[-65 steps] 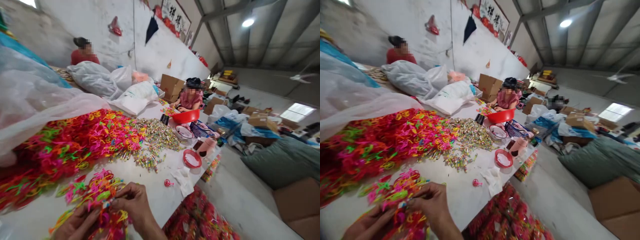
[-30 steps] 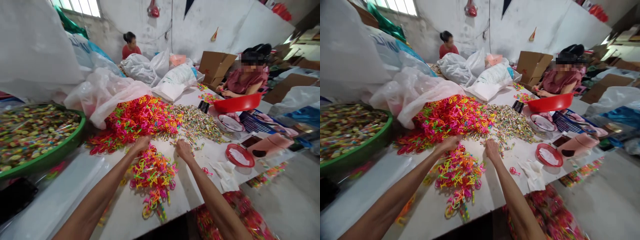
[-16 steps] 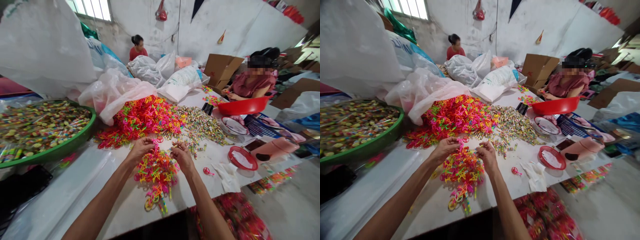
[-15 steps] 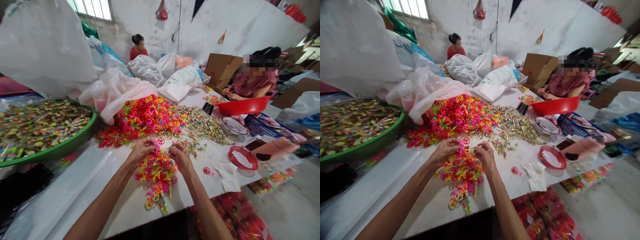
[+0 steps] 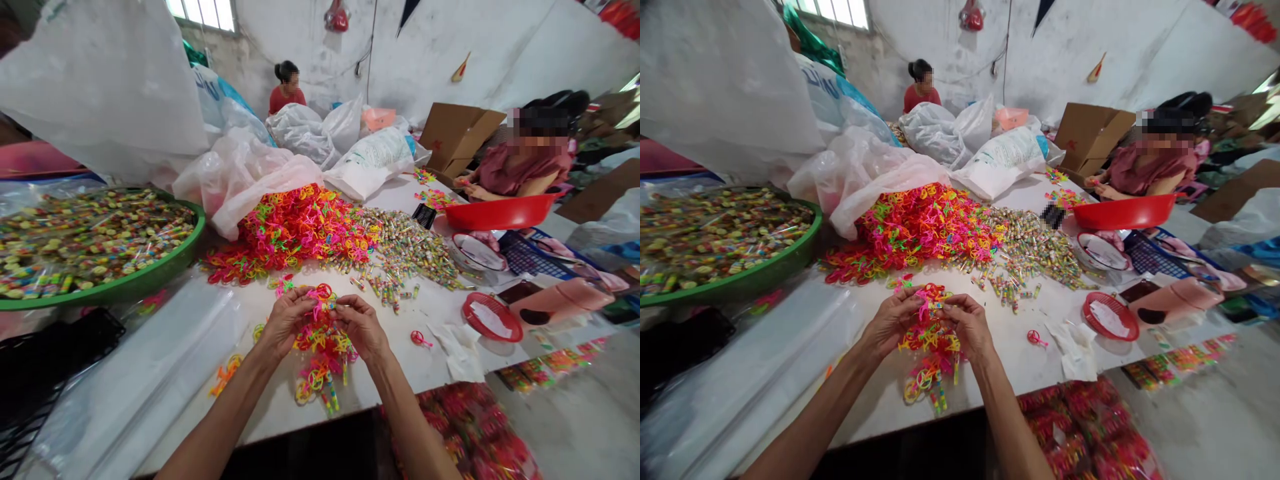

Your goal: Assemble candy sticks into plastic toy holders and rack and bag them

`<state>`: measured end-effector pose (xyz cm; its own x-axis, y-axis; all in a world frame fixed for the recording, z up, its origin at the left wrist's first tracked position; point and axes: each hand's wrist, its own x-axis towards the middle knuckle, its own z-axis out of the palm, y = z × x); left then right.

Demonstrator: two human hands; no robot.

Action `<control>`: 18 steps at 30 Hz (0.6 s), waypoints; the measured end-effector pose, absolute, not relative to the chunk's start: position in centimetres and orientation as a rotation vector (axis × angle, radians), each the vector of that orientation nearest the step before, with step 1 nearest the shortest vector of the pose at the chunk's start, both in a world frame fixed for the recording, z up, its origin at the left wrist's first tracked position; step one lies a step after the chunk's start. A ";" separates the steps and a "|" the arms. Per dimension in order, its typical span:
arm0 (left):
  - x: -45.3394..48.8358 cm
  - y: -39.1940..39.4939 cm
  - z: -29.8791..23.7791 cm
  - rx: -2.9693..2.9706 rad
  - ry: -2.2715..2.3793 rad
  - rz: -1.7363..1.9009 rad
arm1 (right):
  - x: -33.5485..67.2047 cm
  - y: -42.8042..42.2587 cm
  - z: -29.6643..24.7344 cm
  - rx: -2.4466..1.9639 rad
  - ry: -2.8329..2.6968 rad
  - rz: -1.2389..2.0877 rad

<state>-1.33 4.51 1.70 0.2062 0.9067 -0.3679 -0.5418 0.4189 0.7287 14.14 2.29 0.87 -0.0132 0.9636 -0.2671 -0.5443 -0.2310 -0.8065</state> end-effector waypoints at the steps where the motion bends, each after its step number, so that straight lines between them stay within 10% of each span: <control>1: -1.4 4.4 1.7 0.508 0.866 1.066 | 14.1 2.2 0.9 -0.975 -0.592 1.568; 18: 0.5 3.3 0.0 0.892 1.165 1.193 | 15.2 0.8 0.0 -1.144 -0.748 1.298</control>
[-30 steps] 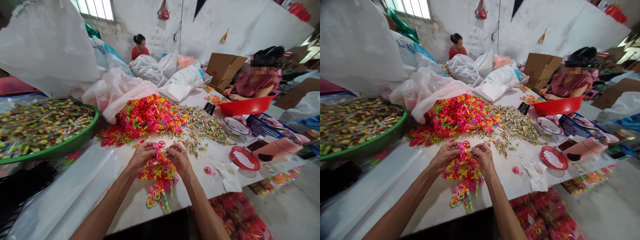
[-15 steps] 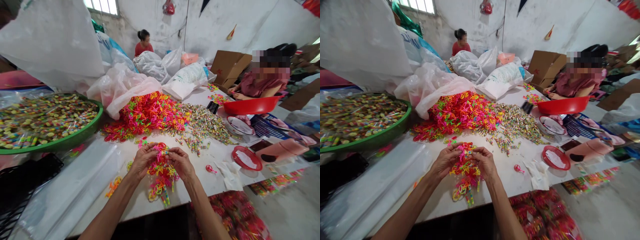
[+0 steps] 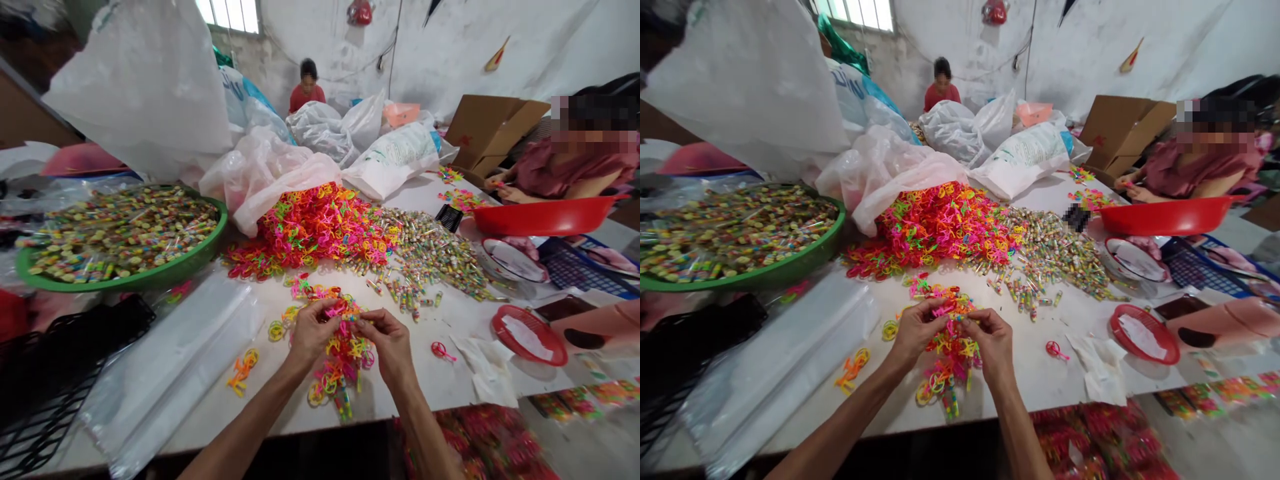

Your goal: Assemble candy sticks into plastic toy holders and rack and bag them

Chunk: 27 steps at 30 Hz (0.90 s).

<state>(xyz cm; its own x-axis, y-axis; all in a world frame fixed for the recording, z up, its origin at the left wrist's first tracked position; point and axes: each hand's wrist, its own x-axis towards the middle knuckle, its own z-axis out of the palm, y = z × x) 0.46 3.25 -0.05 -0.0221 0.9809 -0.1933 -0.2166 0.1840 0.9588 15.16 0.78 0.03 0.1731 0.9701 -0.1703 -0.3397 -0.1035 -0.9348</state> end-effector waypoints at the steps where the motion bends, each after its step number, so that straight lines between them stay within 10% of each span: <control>1: 0.5 3.3 0.0 0.849 1.129 1.177 | 15.2 0.8 0.1 -1.139 -0.719 1.311; 27: -0.4 3.4 0.2 1.202 1.069 0.946 | 16.8 0.4 0.3 -1.308 -1.040 1.381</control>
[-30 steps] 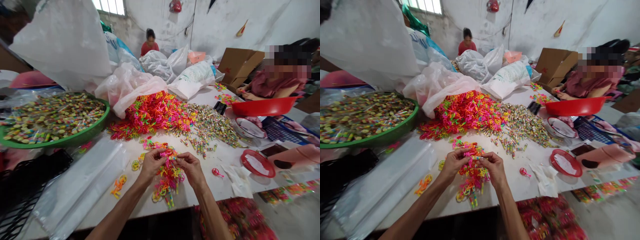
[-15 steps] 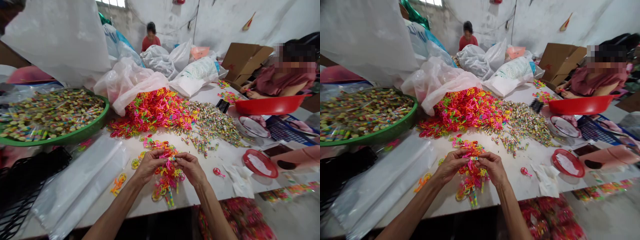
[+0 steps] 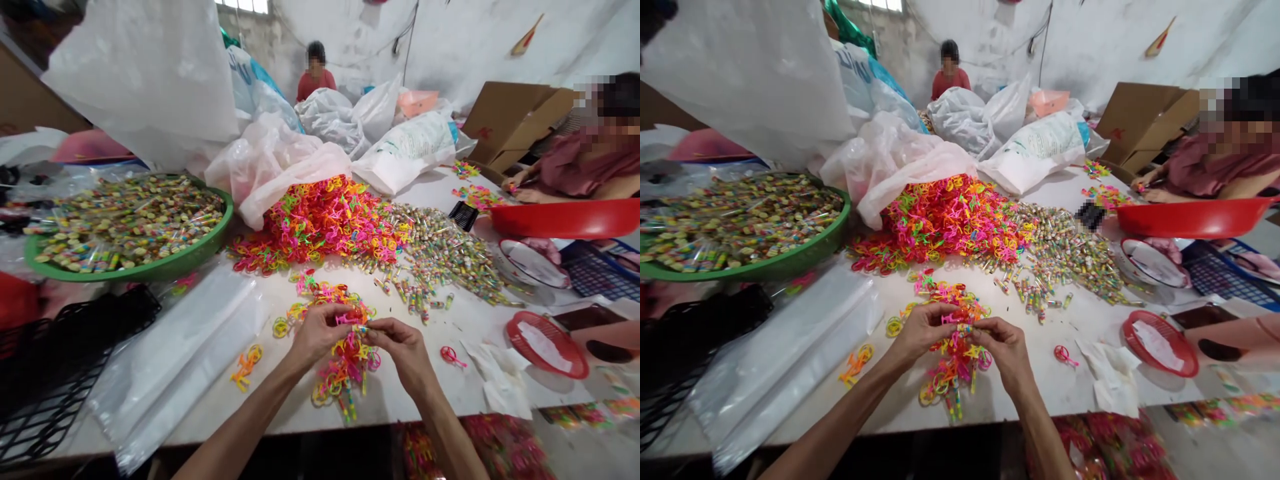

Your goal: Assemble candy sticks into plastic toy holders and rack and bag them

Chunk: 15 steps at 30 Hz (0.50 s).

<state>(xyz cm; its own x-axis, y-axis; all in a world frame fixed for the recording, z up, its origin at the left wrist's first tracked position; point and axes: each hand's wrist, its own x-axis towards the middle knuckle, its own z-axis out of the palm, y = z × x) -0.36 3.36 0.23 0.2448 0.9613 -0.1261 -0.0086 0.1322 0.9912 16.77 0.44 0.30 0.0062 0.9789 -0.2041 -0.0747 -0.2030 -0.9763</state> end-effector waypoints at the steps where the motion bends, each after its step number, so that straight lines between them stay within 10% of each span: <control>1: -0.6 4.0 0.3 1.348 1.118 0.954 | 16.8 0.8 0.2 -1.330 -1.054 1.329; 15: -6.9 15.8 -3.1 2.267 1.377 0.321 | 23.8 10.3 -4.8 -2.258 -2.105 0.113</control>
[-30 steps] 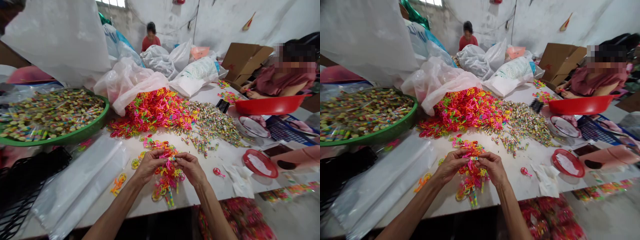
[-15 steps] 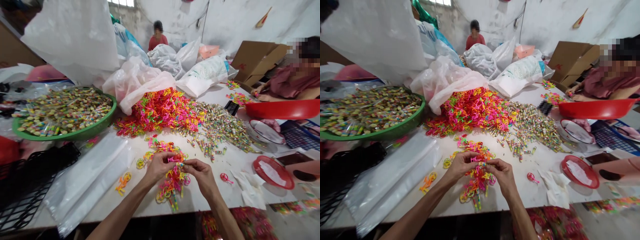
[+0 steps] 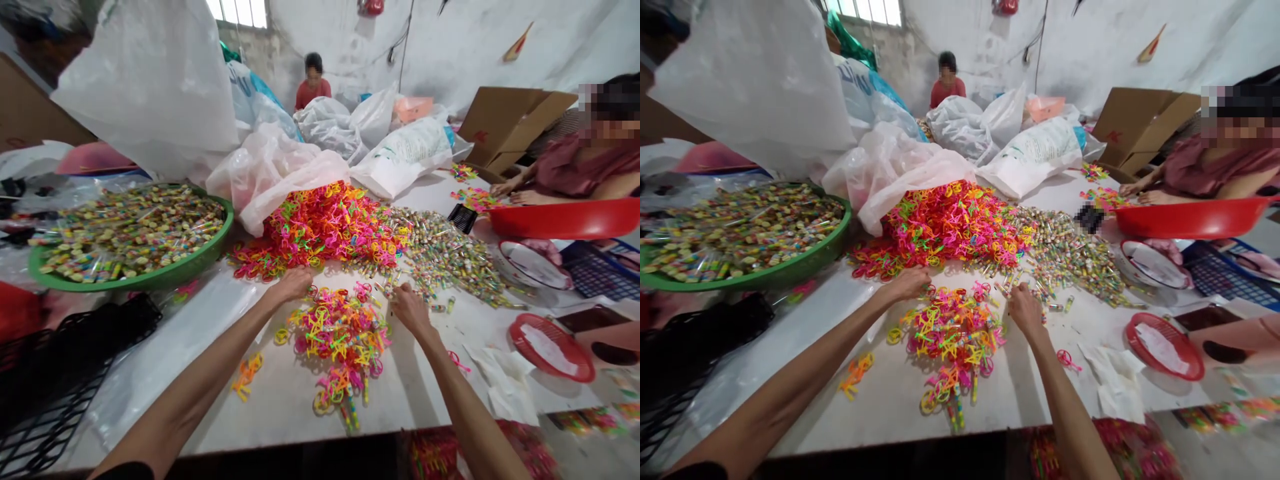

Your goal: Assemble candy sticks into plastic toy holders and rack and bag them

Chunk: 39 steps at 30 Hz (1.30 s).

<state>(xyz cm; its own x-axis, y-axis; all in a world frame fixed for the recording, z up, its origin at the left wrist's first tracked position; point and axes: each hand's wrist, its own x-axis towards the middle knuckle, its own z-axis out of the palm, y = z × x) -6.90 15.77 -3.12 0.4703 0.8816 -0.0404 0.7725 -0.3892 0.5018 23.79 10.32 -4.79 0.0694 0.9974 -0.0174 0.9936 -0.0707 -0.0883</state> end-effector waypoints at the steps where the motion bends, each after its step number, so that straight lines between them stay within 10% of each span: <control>1: -7.0 15.7 -3.3 2.245 1.376 0.351 | 23.9 10.5 -4.9 -2.317 -2.157 0.074; 21: -7.0 8.8 0.2 1.068 1.149 1.191 | 22.6 11.1 -3.2 -2.356 -1.773 0.214; 28: -3.9 3.4 0.9 1.453 1.086 0.895 | 16.4 4.8 2.1 -1.275 -1.025 1.222; 39: -1.5 -0.6 0.1 0.738 0.826 1.051 | 14.8 -0.4 1.8 -1.281 -1.066 1.424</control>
